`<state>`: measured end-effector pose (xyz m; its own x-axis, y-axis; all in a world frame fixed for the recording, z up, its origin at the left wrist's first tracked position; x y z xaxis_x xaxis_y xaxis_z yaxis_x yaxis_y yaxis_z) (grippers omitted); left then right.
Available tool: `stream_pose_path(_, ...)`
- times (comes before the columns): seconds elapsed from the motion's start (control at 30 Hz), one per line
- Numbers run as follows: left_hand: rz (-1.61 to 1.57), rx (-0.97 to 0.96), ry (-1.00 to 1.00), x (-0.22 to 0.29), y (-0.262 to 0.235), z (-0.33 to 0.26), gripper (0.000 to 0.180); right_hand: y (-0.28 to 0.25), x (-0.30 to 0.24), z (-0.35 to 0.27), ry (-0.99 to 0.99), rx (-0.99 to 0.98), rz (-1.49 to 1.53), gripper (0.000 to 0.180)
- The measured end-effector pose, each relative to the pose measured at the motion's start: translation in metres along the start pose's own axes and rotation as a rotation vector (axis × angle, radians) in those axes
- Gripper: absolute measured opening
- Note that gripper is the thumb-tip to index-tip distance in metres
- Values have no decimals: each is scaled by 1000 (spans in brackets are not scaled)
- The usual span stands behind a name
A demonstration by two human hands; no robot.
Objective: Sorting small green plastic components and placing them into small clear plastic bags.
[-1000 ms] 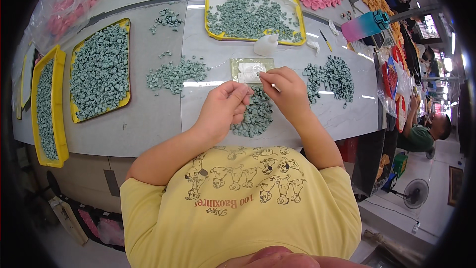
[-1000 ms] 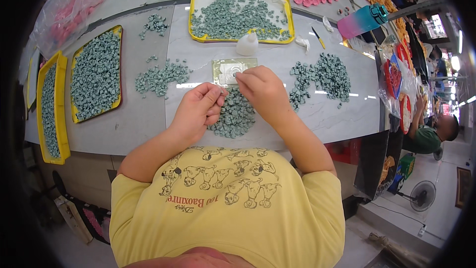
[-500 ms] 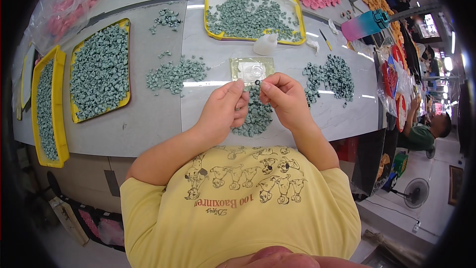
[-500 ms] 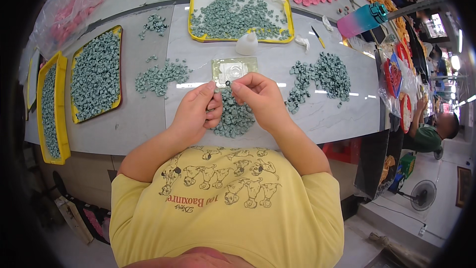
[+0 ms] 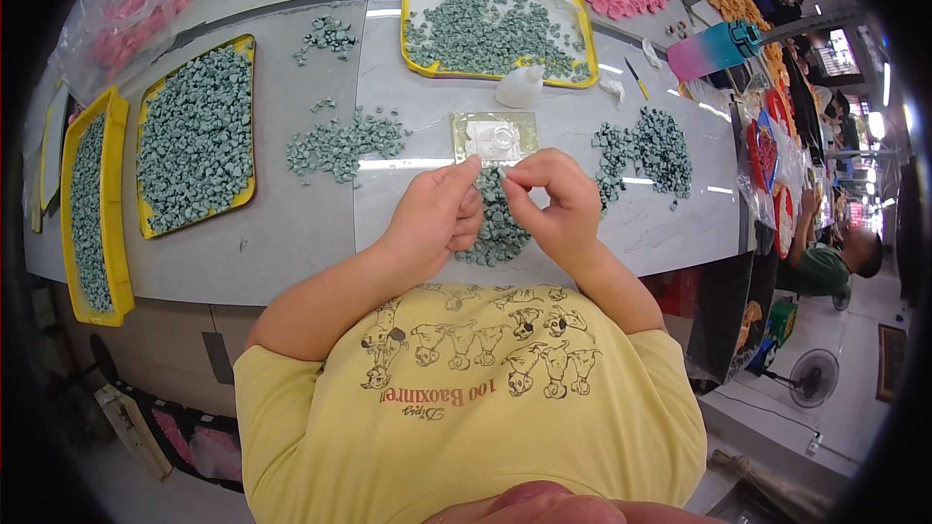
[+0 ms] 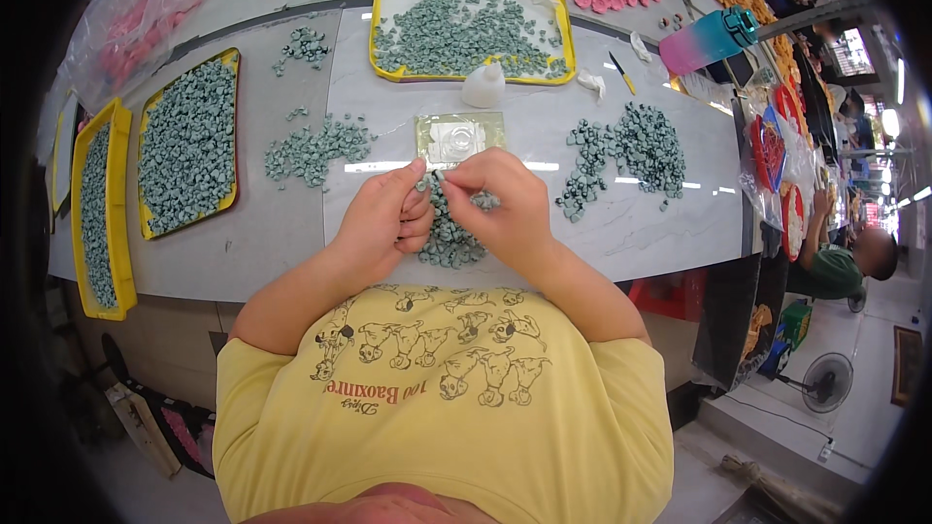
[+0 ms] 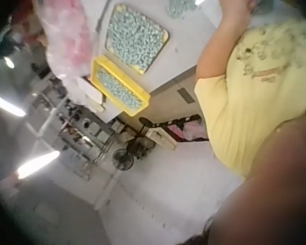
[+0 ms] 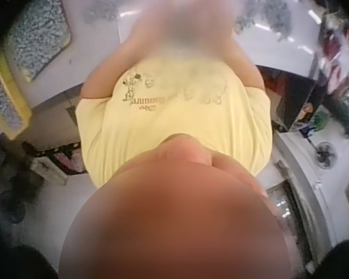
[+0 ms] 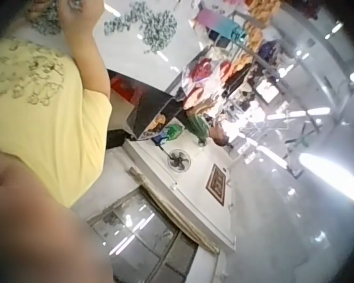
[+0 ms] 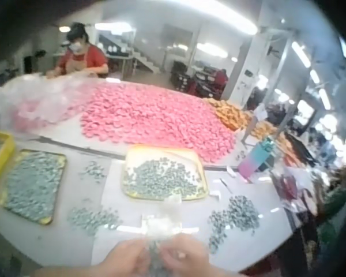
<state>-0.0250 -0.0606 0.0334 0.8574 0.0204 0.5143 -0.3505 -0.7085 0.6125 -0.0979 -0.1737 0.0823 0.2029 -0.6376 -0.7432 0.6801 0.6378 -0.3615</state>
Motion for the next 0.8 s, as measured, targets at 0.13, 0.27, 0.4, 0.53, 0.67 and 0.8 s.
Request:
stream_pose_path(0.13,0,47,-36,-1,1,0,40,-1,-6,-1,-356,41,-63,20)
stream_pose_path(0.27,-17,50,-61,0,1,-1,39,1,-11,-5,-610,-27,-198,28)
stream_pose_path(0.4,-18,42,-74,-1,-1,-1,41,5,-10,-7,-674,9,-210,28)
stream_pose_path(0.53,4,42,-70,0,-2,-1,42,6,-9,-8,-668,6,-210,26)
stream_pose_path(0.67,5,27,-76,0,-3,-2,43,8,-10,-9,-729,-22,-212,28)
stream_pose_path(0.8,13,14,-90,-1,-3,-2,44,9,-13,-8,-792,-28,-219,26)
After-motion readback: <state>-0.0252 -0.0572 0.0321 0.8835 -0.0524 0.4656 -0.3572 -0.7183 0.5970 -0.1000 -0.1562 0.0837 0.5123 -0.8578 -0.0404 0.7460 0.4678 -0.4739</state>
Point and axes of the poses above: each hand's wrist, its own z-axis towards the middle knuckle, its own y-axis out of the palm, x = y × z, the point moved 4 cm from there along z, towards the middle knuckle, and after that the axes turned 13 degrees about x, right-handed, at the moved point
